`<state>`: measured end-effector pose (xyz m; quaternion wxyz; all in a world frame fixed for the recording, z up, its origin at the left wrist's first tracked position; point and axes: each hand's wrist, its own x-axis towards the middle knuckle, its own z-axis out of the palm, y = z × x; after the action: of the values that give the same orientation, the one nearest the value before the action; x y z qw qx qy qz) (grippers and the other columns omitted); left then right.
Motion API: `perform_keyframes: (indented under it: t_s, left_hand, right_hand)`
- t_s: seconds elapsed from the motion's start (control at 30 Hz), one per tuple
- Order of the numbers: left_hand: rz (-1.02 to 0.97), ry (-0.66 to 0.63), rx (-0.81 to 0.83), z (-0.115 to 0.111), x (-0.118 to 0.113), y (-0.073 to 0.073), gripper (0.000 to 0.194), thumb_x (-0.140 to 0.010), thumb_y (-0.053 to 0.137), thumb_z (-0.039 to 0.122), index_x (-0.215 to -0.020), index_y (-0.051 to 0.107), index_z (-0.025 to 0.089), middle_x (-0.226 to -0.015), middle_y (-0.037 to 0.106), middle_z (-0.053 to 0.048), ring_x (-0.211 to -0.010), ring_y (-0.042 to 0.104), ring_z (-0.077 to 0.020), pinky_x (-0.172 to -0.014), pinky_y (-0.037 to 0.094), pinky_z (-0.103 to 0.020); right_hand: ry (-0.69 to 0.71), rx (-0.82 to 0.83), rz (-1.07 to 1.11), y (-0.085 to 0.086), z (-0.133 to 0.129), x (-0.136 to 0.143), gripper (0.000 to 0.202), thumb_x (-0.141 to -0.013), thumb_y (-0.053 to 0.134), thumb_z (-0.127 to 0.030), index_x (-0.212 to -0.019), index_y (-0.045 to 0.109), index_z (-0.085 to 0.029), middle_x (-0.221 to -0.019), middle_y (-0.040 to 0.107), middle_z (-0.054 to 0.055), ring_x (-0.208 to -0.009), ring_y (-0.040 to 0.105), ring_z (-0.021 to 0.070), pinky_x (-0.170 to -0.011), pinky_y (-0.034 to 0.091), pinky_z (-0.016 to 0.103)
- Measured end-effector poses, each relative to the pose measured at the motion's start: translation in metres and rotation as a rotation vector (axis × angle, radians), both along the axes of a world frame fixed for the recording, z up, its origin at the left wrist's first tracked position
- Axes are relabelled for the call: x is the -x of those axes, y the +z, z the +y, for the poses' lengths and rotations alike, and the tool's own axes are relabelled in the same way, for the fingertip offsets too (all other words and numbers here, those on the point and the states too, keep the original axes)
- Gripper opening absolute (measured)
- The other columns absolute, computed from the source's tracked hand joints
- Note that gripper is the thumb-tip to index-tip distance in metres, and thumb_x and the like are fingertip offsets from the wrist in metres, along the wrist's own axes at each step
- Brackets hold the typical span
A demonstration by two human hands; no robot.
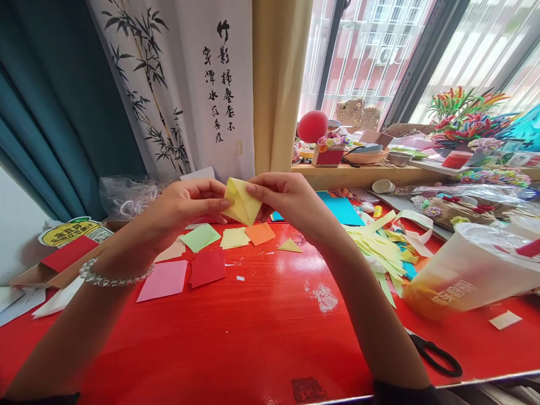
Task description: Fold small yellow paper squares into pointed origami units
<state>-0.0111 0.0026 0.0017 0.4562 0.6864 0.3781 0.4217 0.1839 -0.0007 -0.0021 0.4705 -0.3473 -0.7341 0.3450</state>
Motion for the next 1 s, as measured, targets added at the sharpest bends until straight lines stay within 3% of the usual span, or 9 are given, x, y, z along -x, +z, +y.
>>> perform_keyframes:
  t_s: [0.13,0.33,0.67,0.83,1.0]
  left_hand:
    - [0.179,-0.08,-0.058,0.0,0.007,0.003,0.019,-0.071,0.071,0.031,-0.084,0.069,0.017,-0.078,0.068,-0.002,-0.069,0.061,-0.0115,-0.061,0.047,-0.021]
    - [0.142,-0.055,-0.089,0.003,0.005,-0.001,0.02,-0.073,0.069,0.036,-0.08,0.071,0.018,-0.071,0.065,-0.002,-0.067,0.059,-0.0114,-0.061,0.046,-0.022]
    - [0.041,-0.012,-0.036,0.003,0.001,-0.002,0.021,-0.07,0.072,0.035,-0.078,0.069,0.015,-0.069,0.064,-0.001,-0.064,0.058,-0.0106,-0.062,0.047,-0.023]
    - [0.17,-0.028,-0.091,0.002,0.0,-0.001,0.023,-0.071,0.071,0.034,-0.063,0.061,0.015,-0.057,0.054,0.003,-0.055,0.047,-0.0072,-0.052,0.037,-0.02]
    - [0.066,0.029,-0.091,0.008,0.0,-0.006,0.025,-0.072,0.069,0.037,-0.065,0.057,0.015,-0.057,0.049,0.005,-0.051,0.041,-0.0054,-0.049,0.031,-0.021]
  right_hand:
    - [-0.077,-0.017,-0.091,-0.002,0.002,0.001,0.029,-0.079,0.064,-0.043,-0.081,0.072,-0.016,-0.068,0.061,0.002,-0.059,0.056,0.0105,-0.052,0.046,0.024]
    - [-0.06,-0.027,-0.188,0.001,-0.003,0.002,0.03,-0.08,0.062,-0.045,-0.079,0.072,-0.016,-0.069,0.062,0.002,-0.06,0.055,0.0108,-0.053,0.045,0.024]
    - [-0.063,-0.031,-0.096,0.0,0.0,0.003,0.03,-0.077,0.066,-0.044,-0.078,0.07,-0.015,-0.068,0.061,0.002,-0.061,0.054,0.0112,-0.055,0.045,0.025]
    - [-0.152,-0.045,-0.026,-0.002,0.0,0.011,0.03,-0.077,0.066,-0.044,-0.076,0.069,-0.014,-0.064,0.057,0.001,-0.058,0.05,0.0094,-0.051,0.041,0.023]
    - [0.006,0.052,0.033,0.0,-0.004,0.013,0.034,-0.075,0.069,-0.043,-0.091,0.066,-0.013,-0.081,0.065,0.004,-0.07,0.06,0.0118,-0.059,0.048,0.024]
